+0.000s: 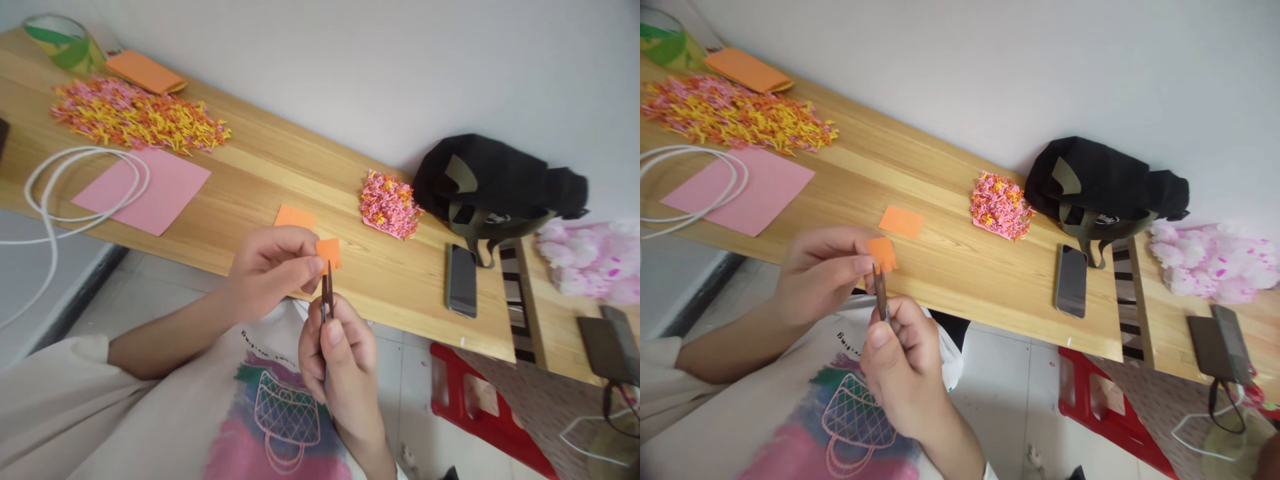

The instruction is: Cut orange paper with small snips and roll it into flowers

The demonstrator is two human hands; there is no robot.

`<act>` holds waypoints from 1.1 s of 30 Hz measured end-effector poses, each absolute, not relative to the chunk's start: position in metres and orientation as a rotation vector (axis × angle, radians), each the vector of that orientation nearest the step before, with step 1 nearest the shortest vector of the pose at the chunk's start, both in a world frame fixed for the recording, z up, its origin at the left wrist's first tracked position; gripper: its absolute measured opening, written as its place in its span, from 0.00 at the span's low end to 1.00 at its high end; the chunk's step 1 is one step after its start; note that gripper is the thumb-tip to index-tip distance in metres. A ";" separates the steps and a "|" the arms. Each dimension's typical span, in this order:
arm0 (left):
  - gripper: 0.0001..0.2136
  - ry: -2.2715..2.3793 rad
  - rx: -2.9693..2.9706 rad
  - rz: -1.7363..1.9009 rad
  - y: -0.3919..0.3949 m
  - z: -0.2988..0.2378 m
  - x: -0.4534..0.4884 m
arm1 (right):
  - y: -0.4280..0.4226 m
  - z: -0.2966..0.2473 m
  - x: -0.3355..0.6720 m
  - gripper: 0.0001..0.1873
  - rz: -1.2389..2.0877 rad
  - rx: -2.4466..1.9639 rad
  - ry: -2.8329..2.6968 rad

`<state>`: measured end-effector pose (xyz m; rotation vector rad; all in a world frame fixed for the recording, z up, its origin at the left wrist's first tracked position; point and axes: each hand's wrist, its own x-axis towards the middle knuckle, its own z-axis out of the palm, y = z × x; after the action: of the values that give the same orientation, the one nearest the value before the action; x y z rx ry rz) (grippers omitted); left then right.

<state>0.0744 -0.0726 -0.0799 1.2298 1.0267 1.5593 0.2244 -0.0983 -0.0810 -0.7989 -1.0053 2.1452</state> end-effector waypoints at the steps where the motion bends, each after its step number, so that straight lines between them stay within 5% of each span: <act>1: 0.13 1.020 1.208 1.574 -0.072 -0.081 0.074 | -0.099 -0.081 0.225 0.15 2.162 -0.798 -0.986; 10: 0.14 0.937 1.164 1.607 -0.070 -0.085 0.070 | -0.089 -0.082 0.223 0.17 1.813 -0.919 -0.913; 16: 0.13 0.957 1.233 1.460 -0.076 -0.079 0.073 | -0.069 -0.067 0.220 0.09 1.642 -1.041 -1.054; 33: 0.04 0.811 1.158 1.370 -0.073 -0.073 0.078 | -0.060 -0.066 0.220 0.12 2.160 -0.719 -0.804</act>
<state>0.0784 -0.0727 -0.0725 1.1581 0.8113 1.3700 0.2197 -0.0599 -0.0665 -0.7192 -0.8043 2.1601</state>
